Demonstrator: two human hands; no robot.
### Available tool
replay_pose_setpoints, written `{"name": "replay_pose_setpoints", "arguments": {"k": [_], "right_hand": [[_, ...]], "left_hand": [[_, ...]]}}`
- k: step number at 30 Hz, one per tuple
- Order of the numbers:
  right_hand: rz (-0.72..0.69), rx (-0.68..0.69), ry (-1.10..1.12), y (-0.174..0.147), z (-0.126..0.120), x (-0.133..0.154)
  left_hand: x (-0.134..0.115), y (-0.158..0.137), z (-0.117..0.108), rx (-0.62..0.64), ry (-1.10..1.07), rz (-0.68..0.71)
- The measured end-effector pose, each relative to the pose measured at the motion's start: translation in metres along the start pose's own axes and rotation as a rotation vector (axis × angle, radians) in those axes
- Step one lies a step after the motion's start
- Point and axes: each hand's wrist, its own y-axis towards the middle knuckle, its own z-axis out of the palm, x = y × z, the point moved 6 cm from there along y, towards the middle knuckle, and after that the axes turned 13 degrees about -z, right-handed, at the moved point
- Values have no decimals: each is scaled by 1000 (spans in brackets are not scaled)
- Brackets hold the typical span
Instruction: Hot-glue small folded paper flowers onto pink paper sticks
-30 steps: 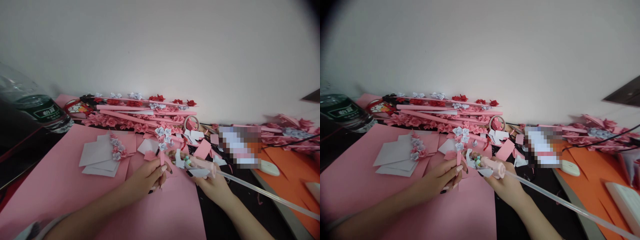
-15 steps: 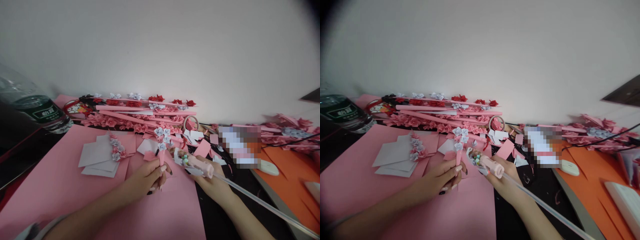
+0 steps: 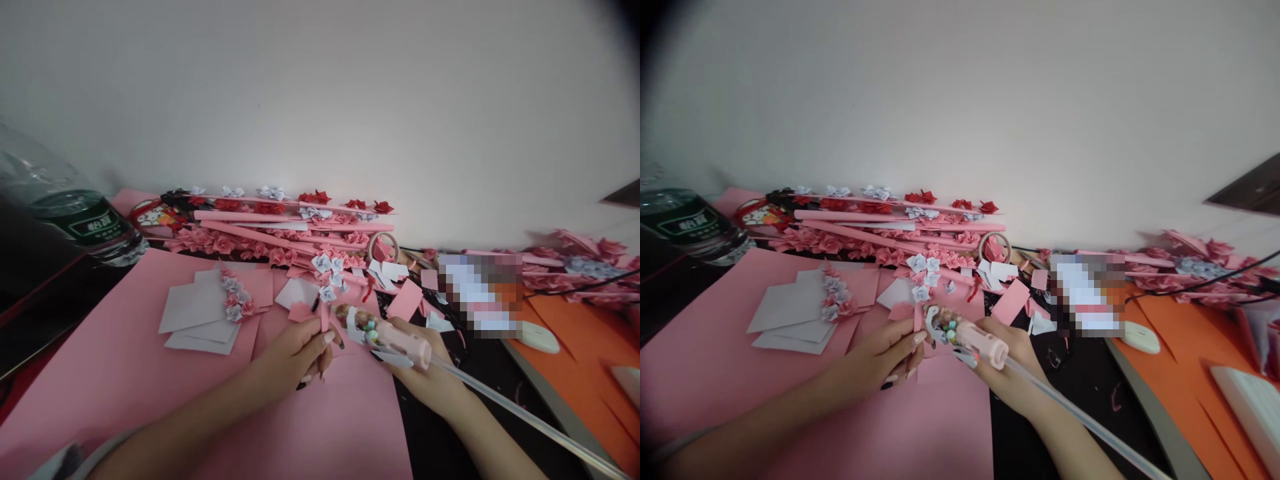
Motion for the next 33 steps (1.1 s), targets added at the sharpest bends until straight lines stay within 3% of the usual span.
{"name": "replay_pose_setpoints", "arguments": {"k": [8,13,17,21,33], "right_hand": [[-26,-13,-71,2,-3,6],[-50,63,-75,2,2,6],[-47,7,-104,1,-3,6],[-52,66,-93,2,0,8],[-40,35,-106,2,-2,7]], "left_hand": [[1,0,0,-8,79,-2],[3,2,1,-8,74,-14],[3,2,1,-11,79,-4],[4,1,1,-4,68,-13],[3,1,2,-1,70,-11]]}}
